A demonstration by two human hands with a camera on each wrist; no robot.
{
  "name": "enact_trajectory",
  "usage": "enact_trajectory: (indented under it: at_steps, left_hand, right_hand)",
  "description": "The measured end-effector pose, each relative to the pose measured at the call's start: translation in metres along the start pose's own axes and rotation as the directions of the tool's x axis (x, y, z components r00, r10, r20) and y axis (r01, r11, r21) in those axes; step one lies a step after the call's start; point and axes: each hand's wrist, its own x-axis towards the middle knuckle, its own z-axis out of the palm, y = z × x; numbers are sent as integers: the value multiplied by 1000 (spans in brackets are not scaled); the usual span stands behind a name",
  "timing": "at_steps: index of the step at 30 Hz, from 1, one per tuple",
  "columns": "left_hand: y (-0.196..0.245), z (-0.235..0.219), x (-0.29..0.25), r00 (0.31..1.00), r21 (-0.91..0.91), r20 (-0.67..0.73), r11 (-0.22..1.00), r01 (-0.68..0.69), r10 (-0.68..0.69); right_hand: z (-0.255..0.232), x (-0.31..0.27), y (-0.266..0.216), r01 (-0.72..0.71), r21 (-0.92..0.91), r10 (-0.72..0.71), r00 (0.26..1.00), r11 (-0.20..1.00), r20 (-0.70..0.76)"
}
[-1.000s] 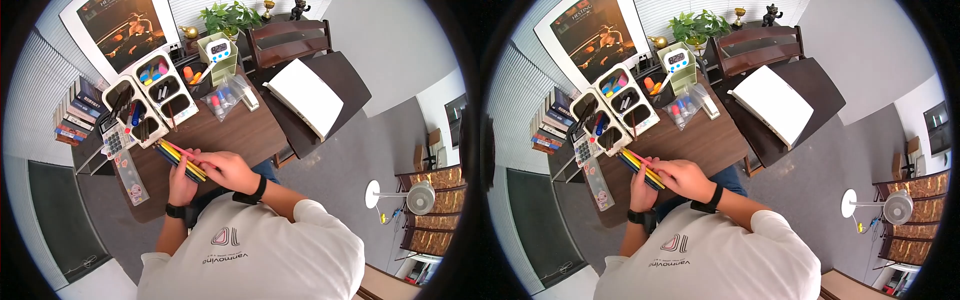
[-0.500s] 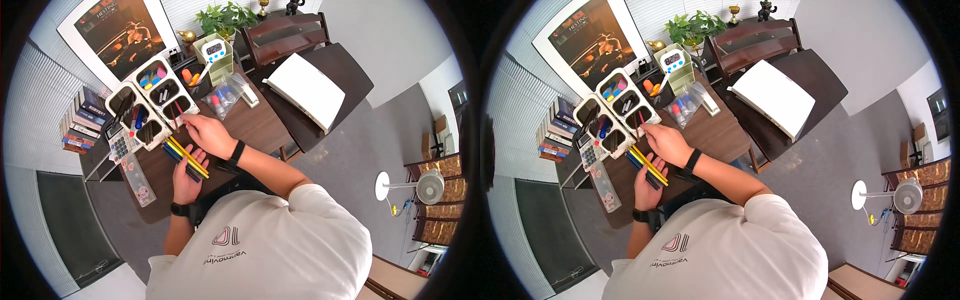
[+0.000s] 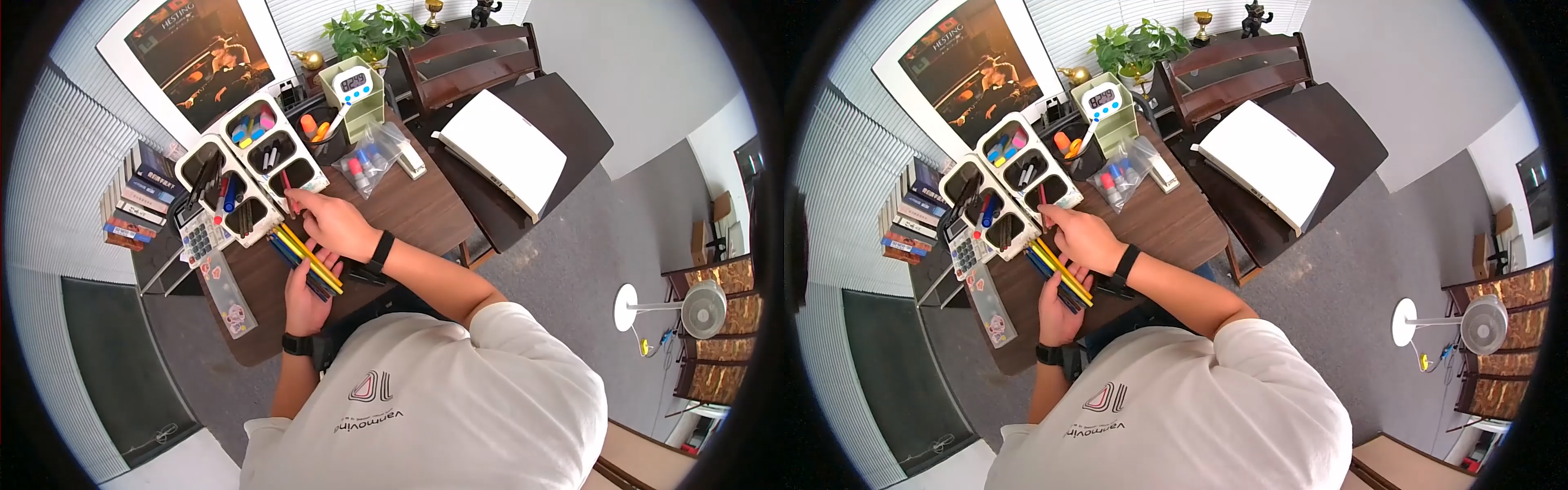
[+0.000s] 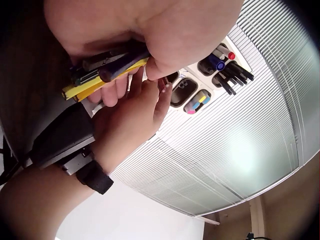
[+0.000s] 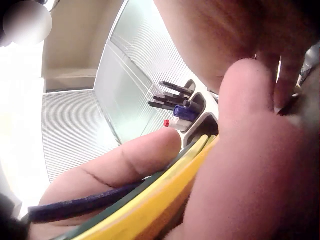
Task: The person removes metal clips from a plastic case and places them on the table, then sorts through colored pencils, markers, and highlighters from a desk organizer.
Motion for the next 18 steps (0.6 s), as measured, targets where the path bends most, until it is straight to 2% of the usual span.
enact_trajectory:
  at_steps: [3,6,7,9,12,15,18]
  left_hand:
    - [2,4,0,1000,-19,3,1000,-10,10]
    - [-5,-2,1,998,-41,8,998,-56,56]
    - [-8,-5,1,995,-43,23,995,-94,95]
    - [-9,-4,0,993,-42,-26,992,-118,117]
    - [-10,1,1,989,-66,56,989,-134,138]
    - [-7,4,0,994,-74,36,992,-98,101]
    - [-9,2,1,992,-65,55,992,-112,116]
  right_hand:
    - [-15,-14,-10,-63,-21,63,998,998,5]
    - [-27,-43,-14,-46,29,47,998,999,-35]
    - [-35,-52,-24,-101,44,99,994,994,36]
    - [-40,-71,-34,-15,-111,28,993,994,113]
    - [-33,-92,-28,-13,-132,24,996,991,83]
    - [-37,-95,-23,-72,-92,76,996,993,39]
    - [-41,-89,-26,-8,-136,21,995,991,94]
